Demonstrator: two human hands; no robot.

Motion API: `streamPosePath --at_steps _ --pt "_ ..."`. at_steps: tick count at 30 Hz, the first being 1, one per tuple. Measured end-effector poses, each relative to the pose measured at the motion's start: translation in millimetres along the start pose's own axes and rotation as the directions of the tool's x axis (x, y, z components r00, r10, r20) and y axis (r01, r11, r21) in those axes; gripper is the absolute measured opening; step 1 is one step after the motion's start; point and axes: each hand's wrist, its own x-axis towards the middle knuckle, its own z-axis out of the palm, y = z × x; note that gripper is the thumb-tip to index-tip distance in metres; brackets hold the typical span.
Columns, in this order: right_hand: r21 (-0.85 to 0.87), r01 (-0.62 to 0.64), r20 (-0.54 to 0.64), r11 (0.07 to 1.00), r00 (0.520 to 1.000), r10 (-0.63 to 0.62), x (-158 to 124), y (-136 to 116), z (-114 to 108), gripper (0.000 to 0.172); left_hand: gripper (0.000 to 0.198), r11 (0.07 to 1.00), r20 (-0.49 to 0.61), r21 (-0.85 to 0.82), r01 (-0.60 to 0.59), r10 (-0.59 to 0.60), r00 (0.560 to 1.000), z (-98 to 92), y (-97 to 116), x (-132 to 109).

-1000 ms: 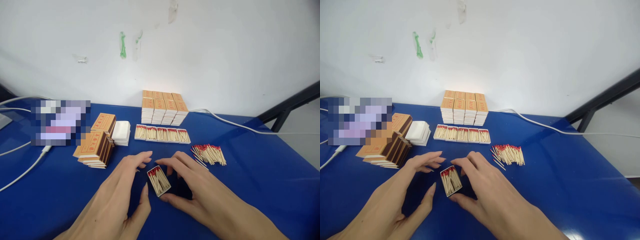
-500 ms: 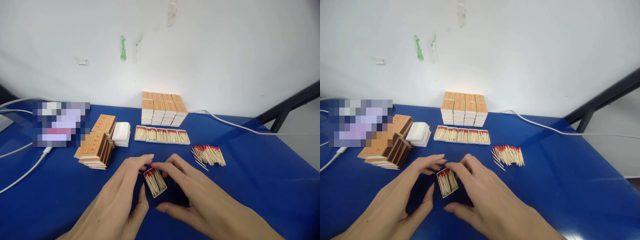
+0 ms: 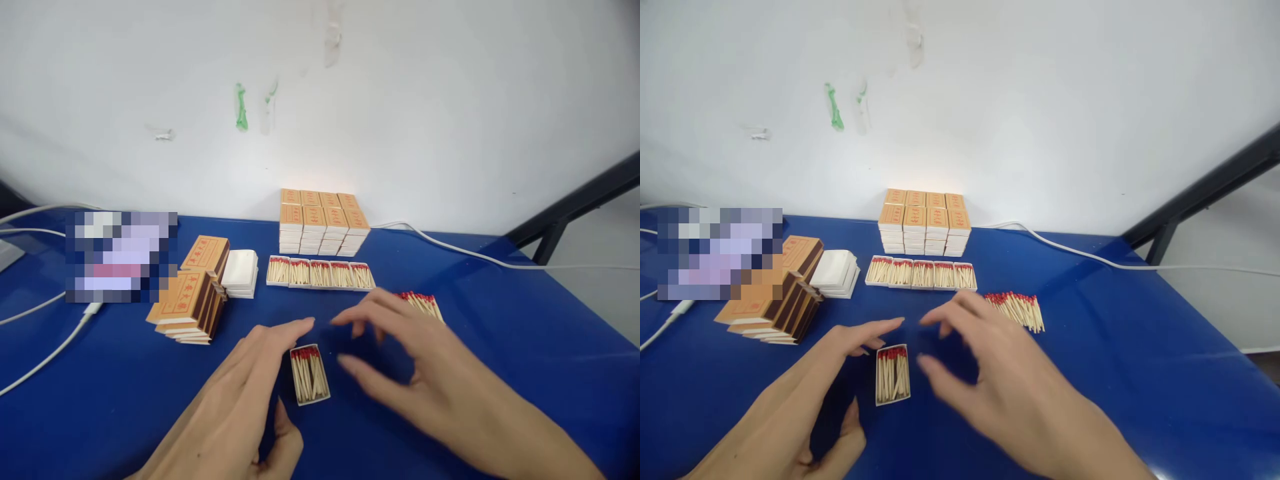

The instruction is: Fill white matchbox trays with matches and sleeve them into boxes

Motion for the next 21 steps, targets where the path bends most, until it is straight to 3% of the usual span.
streamPosePath --at_steps 3,6,13,17,21 --pt "-0.274 -0.076 -0.235 0.959 0.972 0.010 -3 18 -9 0.012 0.075 0.999 0.033 0.043 -0.027 0.025 0.999 1.2 1 -3" --pt "-0.499 -0.114 -0.334 0.859 0.940 -0.069 -8 31 -11 0.018 0.074 0.998 0.043 0.048 -0.042 0.040 0.998 3.9 3 -5" --pt "-0.684 -0.091 -0.274 0.724 0.952 -0.140 -13 36 -3 0.023 0.059 0.998 0.097 -0.054 -0.027 0.032 0.995 1.8 2 -2" --pt "-0.695 -0.082 -0.251 0.714 0.959 -0.134 -11 39 0 0.032 0.051 0.995 0.098 -0.103 0.010 0.000 0.995 1.8 0 2" --pt "-0.682 -0.074 -0.243 0.727 0.961 -0.130 -10 41 4 0.030 0.052 0.993 0.115 -0.115 0.024 -0.011 0.993 5.8 -3 2"
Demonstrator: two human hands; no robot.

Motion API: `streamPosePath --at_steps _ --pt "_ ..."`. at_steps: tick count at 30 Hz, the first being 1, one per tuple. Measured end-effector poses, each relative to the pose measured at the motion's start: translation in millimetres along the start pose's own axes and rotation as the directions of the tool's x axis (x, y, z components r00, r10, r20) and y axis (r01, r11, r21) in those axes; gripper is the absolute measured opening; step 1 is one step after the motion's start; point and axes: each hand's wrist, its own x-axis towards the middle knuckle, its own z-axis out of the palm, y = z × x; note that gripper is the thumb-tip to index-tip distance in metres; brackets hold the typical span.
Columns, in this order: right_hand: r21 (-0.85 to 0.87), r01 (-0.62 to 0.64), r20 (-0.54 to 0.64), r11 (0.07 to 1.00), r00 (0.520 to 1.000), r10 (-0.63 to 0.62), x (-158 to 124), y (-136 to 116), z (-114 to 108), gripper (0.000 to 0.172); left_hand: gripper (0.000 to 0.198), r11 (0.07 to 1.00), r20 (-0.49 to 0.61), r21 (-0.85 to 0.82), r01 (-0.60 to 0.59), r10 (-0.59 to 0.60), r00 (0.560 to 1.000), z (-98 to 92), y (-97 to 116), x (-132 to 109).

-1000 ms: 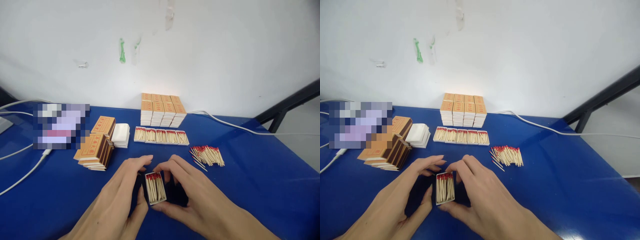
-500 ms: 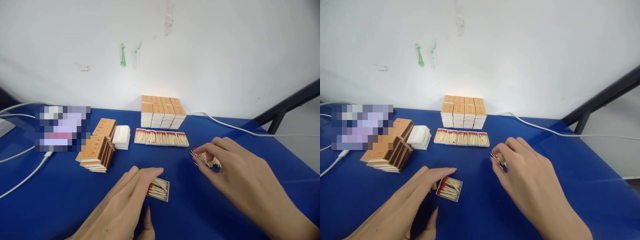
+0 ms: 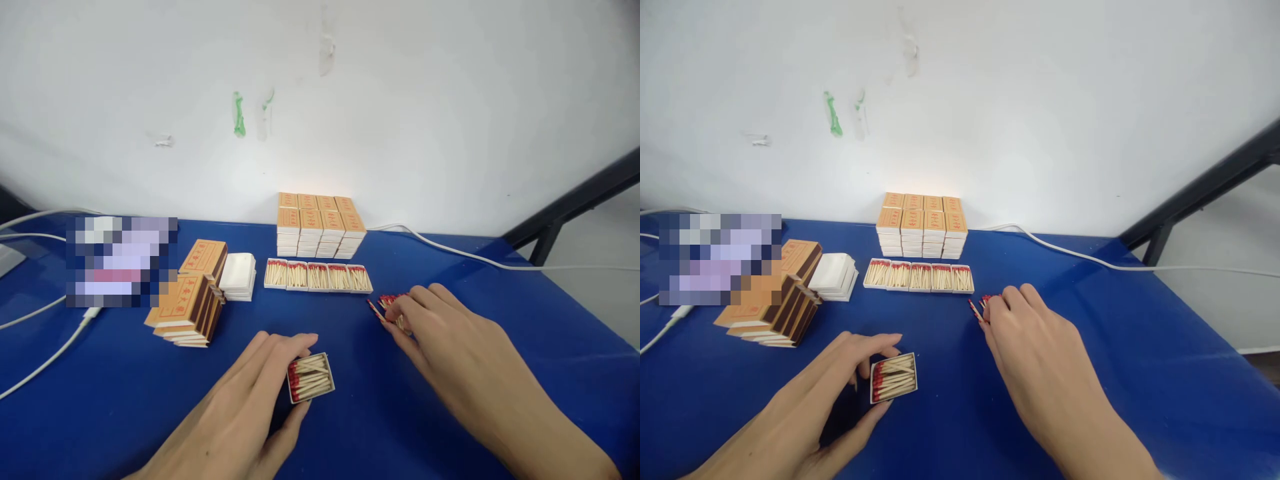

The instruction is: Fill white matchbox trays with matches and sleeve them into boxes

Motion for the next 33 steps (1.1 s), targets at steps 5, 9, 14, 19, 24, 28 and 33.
streamPosePath --at_steps 5,9,14,19,24,28,33 --pt "0.081 -0.048 0.027 0.996 0.999 0.046 0 -1 5 0.027 0.051 1.000 -0.017 -0.012 0.004 -0.004 1.000 1.1 -1 -2" --pt "0.306 -0.113 0.087 0.945 0.992 0.091 1 0 -4 0.027 0.053 0.999 -0.012 -0.030 0.026 -0.027 1.000 1.3 0 -2" --pt "0.612 -0.239 0.327 0.754 0.944 0.035 2 -11 -25 0.021 0.058 0.999 -0.012 -0.036 0.030 -0.030 0.999 5.2 -3 -5" --pt "0.692 -0.179 0.365 0.699 0.922 -0.126 2 -25 -37 0.012 0.060 0.994 -0.040 -0.100 0.035 -0.039 0.998 9.3 -6 -5" --pt "0.591 0.090 0.191 0.802 0.950 -0.247 10 -34 -40 0.013 0.064 0.988 -0.044 -0.142 0.056 -0.063 0.997 11.2 -8 -4" --pt "0.338 0.353 0.082 0.872 0.913 -0.401 15 -45 -37 0.022 0.067 0.979 -0.026 -0.183 0.087 -0.093 0.995 11.2 -10 -4" --pt "0.102 0.567 0.058 0.817 0.817 -0.574 20 -58 -40 0.036 0.069 0.971 -0.024 -0.218 0.099 -0.106 0.994 11.2 -9 -4"
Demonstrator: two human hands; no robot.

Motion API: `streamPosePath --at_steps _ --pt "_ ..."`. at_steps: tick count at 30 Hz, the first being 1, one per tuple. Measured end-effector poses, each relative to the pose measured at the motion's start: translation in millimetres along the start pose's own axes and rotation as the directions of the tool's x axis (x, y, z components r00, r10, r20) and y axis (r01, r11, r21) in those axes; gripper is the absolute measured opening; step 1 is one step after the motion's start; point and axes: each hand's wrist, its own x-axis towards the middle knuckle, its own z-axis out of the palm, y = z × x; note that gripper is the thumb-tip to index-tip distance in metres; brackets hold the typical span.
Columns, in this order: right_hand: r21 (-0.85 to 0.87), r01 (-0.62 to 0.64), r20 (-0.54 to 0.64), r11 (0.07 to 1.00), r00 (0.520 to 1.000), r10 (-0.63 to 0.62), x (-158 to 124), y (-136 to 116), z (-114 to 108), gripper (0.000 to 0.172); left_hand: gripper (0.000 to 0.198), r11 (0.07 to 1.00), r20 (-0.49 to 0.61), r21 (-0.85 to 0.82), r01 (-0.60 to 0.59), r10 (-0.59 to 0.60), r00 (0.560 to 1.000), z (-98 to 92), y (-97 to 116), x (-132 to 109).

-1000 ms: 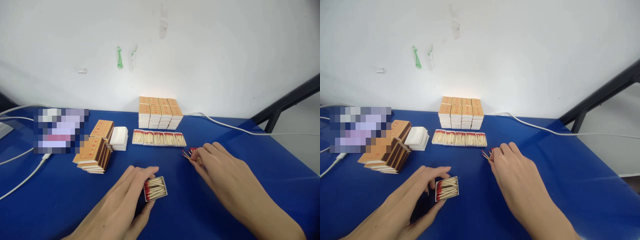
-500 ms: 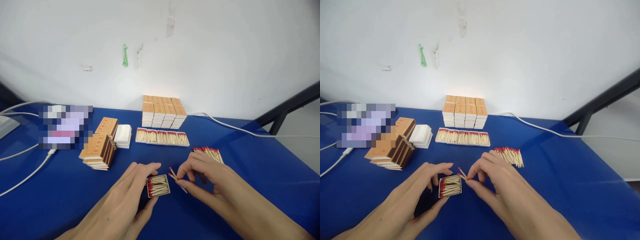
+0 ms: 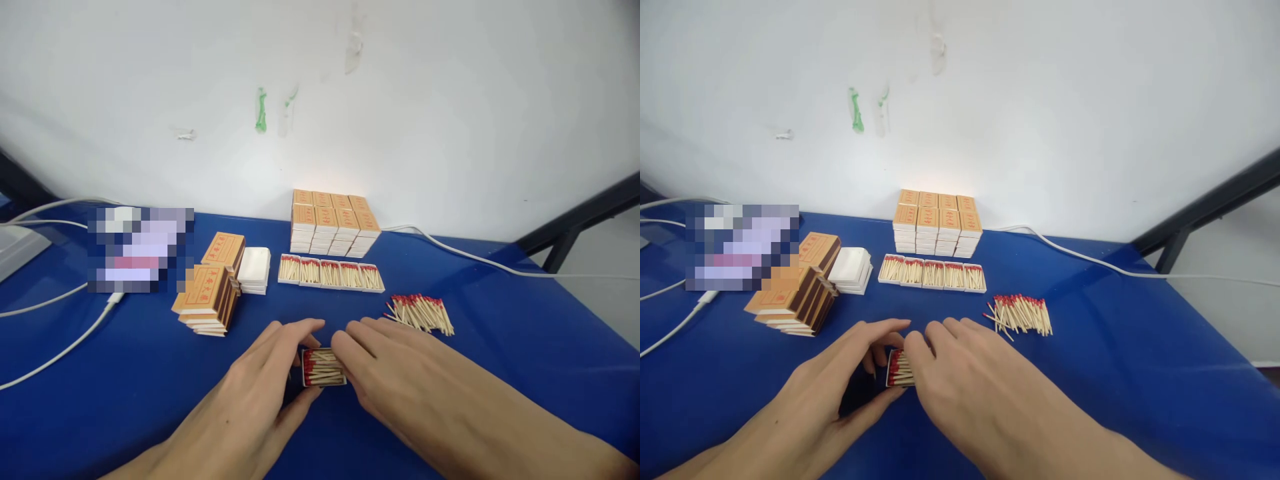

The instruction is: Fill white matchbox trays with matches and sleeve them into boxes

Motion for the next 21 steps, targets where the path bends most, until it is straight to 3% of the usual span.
streamPosePath --at_steps 6,10,13,16,18,21 --pt "0.071 0.052 -0.025 0.996 0.998 -0.050 5 0 -4 0.038 0.067 1.000 -0.007 -0.016 -0.009 0.009 1.000 -1.9 2 3" --pt "0.284 -0.047 0.014 0.958 0.999 0.044 4 7 0 0.035 0.068 1.000 0.003 0.003 0.007 -0.007 1.000 -1.4 2 1" --pt "0.507 -0.190 0.083 0.841 0.982 0.172 2 11 1 0.029 0.061 1.000 -0.016 0.028 0.005 -0.004 1.000 -3.3 6 1" --pt "0.660 -0.282 0.140 0.696 0.957 0.254 0 13 -1 0.023 0.032 0.998 -0.058 0.059 0.004 -0.001 0.998 -9.6 14 2" --pt "0.726 -0.313 0.160 0.612 0.943 0.291 1 15 -1 0.021 0.016 0.997 -0.081 0.081 0.014 -0.007 0.997 -14.7 19 2" --pt "0.784 -0.315 0.147 0.535 0.932 0.332 1 15 4 0.018 0.012 0.993 -0.076 0.112 0.041 -0.033 0.997 -20.0 20 4"
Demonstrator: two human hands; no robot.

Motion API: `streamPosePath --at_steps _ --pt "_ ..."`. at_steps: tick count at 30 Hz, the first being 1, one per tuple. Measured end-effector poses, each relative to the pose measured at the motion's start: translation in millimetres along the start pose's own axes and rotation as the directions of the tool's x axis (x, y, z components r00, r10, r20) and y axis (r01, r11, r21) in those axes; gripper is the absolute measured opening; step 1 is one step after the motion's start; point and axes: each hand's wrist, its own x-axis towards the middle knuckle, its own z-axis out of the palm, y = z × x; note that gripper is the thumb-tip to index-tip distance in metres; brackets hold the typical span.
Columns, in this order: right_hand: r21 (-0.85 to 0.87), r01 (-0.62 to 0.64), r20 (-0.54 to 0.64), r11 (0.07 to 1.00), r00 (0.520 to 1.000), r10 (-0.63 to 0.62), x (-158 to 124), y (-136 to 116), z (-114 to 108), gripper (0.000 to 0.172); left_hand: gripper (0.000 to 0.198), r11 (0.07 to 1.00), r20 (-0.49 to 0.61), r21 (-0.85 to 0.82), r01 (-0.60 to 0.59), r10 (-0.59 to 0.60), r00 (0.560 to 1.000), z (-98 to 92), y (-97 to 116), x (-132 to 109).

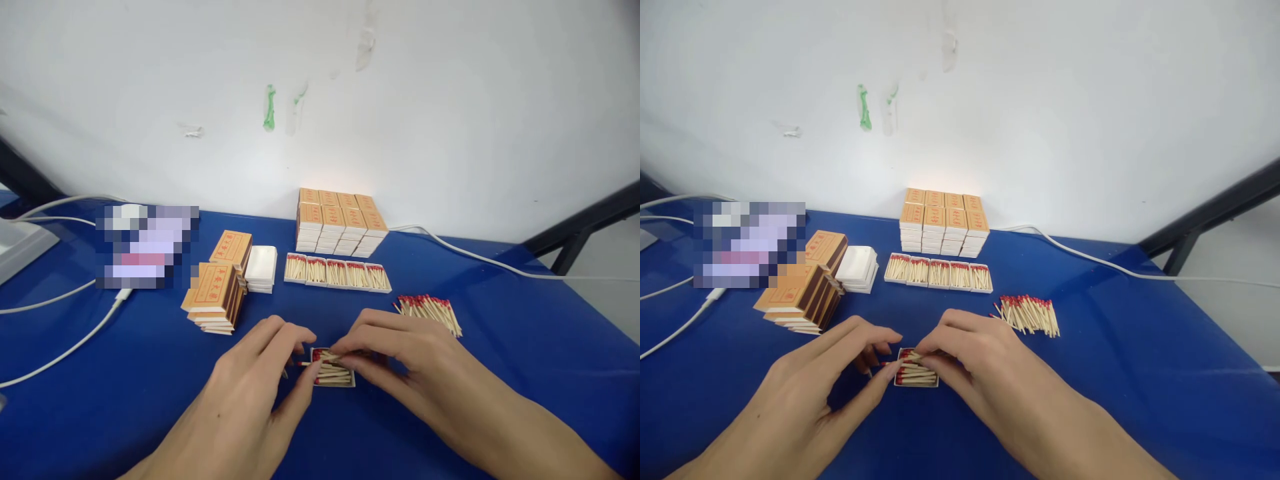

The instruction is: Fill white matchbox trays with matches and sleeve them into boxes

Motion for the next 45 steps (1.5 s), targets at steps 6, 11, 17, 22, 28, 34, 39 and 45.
streamPosePath --at_steps 6,11,17,22,28,34,39,45 --pt "0.031 -0.004 -0.130 1.000 0.992 0.008 2 8 12 0.018 0.016 1.000 0.054 -0.010 -0.016 0.017 0.998 -2.6 -5 1" --pt "-0.021 0.010 -0.198 1.000 0.980 -0.014 1 8 14 0.017 0.018 0.997 0.045 -0.010 -0.077 0.077 0.996 -2.4 -5 -3" --pt "-0.029 -0.005 -0.253 1.000 0.968 -0.002 -4 9 12 0.018 0.027 0.978 -0.006 0.031 -0.207 0.207 0.978 6.4 -7 -1" --pt "-0.004 -0.034 -0.257 0.999 0.966 0.032 -4 10 11 0.017 0.035 0.979 -0.047 0.023 -0.204 0.205 0.978 7.0 -6 -2" --pt "0.087 -0.021 -0.191 0.996 0.981 0.037 -6 11 12 0.020 0.049 0.992 -0.033 0.067 -0.110 0.112 0.993 11.4 -10 -2" --pt "0.042 0.117 -0.211 0.992 0.972 -0.105 -9 15 24 0.020 0.031 0.997 -0.009 0.003 -0.072 0.072 0.997 12.8 -12 3" --pt "-0.018 0.189 -0.291 0.982 0.938 -0.185 -7 17 31 0.017 0.034 0.992 -0.051 -0.019 -0.123 0.122 0.991 11.3 -13 3" --pt "0.015 0.186 -0.360 0.982 0.918 -0.169 -4 13 34 0.016 0.032 0.987 -0.050 -0.023 -0.158 0.157 0.986 10.9 -13 4"
